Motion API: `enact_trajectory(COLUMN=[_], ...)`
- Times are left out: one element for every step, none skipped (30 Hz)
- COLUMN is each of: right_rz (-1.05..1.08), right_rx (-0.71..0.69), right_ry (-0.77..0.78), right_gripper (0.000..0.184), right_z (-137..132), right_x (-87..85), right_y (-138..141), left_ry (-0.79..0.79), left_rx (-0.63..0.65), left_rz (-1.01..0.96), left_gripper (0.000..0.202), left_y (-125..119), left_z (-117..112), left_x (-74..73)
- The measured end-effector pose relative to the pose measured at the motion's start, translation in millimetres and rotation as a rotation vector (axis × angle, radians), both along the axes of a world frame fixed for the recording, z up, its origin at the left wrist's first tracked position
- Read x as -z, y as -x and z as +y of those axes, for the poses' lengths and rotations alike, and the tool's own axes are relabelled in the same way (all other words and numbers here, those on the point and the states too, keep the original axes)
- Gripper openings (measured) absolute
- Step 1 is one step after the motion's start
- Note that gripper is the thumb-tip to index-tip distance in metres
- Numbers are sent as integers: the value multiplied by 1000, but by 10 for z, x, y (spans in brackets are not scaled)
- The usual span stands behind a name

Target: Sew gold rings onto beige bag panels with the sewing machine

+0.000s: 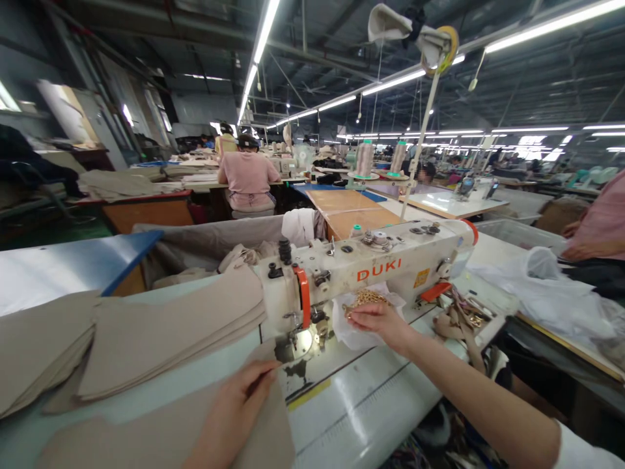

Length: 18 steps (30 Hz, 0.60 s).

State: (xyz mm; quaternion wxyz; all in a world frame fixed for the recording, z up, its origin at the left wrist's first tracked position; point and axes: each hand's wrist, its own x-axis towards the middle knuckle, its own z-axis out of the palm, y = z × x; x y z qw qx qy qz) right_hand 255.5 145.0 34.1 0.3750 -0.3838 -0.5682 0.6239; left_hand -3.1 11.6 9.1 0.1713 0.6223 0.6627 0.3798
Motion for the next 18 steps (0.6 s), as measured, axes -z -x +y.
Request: enact_trajectory(right_rz=[36, 81, 154, 234, 313, 382, 431, 471, 501, 525, 541, 552, 558, 558, 553, 544, 530, 509], right_rx=[-29, -60, -94, -127, -158, -188, -216, -240, -261, -276, -286, -293, -299, -305, -312, -316, -316, -310], right_ry=[48, 105, 197, 295, 394, 486, 555, 611, 655, 687, 710, 726, 738, 743, 744, 739, 729, 710], right_gripper=[29, 30, 29, 27, 24, 21, 20, 19, 19, 20, 21, 21, 21, 21, 21, 22, 22, 22], right_z=[-101, -205, -308, -406, -495, -573, -638, -690, -730, -759, -778, -791, -798, -802, -804, -804, -801, -797], right_x=[-4, -6, -3, 3, 15, 30, 49, 70, 90, 109, 124, 136, 143, 146, 147, 145, 143, 143], right_y=[26, 60, 100, 147, 199, 253, 309, 364, 415, 460, 499, 530, 553, 570, 580, 587, 591, 595], left_ry=[-1, -1, 0, 0, -1, -2, -5, -9, -11, -12, -11, -12, -14, -17, -23, -31, -41, -50], left_rx=[3, 4, 6, 12, 19, 29, 37, 42, 42, 40, 38, 37, 37, 39, 43, 47, 49, 50], left_rz=[-6, -16, -28, -43, -59, -74, -89, -101, -111, -118, -121, -119, -113, -105, -97, -90, -86, -84], left_gripper=[25, 26, 26, 27, 27, 26, 25, 25, 24, 24, 24, 24, 24, 24, 23, 22, 22, 22], left_y=[-17, -35, -53, -71, -87, -102, -115, -125, -133, -139, -143, -146, -146, -145, -144, -141, -140, -139], left_z=[-16, -36, -57, -80, -102, -123, -142, -158, -171, -182, -190, -195, -198, -199, -199, -198, -197, -197], left_x=[-4, -5, -5, -4, -2, 0, 1, 0, -1, -4, -8, -13, -18, -23, -29, -34, -40, -46])
